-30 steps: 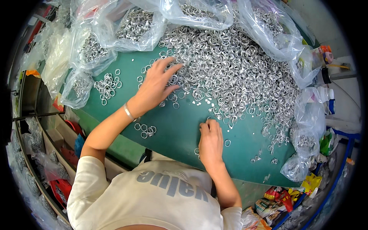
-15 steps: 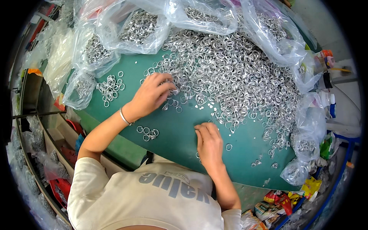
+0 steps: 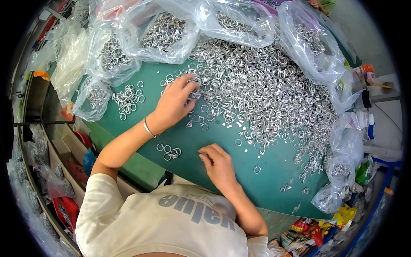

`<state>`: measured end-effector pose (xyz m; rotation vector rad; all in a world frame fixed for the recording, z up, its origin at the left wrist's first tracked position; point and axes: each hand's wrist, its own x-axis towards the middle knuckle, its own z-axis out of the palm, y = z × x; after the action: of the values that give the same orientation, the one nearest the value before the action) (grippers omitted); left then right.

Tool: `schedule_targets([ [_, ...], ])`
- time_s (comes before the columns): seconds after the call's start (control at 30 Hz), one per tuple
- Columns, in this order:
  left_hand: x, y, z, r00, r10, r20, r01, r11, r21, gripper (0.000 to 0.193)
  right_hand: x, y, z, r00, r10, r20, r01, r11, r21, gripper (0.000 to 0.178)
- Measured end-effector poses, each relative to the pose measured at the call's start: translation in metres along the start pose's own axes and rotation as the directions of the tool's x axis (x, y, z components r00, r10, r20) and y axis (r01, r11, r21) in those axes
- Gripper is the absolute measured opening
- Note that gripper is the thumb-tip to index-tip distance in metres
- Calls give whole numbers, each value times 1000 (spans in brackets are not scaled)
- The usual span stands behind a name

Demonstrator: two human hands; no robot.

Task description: The person sorts small metal rings on a green table by hand, picking up individual rings from a large pile and placing them into several plastic bags.

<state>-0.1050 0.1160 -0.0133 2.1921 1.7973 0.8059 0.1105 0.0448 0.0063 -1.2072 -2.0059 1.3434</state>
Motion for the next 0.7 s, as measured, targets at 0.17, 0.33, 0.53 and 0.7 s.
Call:
schedule_targets([
  [0.17, 4, -25, -9, 988, -49, -149, 4, 957, -289, 25, 5, -9, 10, 998, 42, 46, -45, 996, 72, 15],
  [0.33, 5, -38, -16, 898, -424, 121, 354, 530, -771, 22, 14, -3, 21, 990, -138, 17, 139, 985, -107, 18],
  [0.53, 0, -44, -30, 953, -254, -164, 185, 920, -346, 31, 43, -11, -15, 993, -87, -76, 63, 960, -274, 14],
  [0.7, -11, -21, -30, 978, -78, -193, 66, 996, -66, 30, 98, -4, 0, 938, -266, -222, 153, 892, -424, 9],
])
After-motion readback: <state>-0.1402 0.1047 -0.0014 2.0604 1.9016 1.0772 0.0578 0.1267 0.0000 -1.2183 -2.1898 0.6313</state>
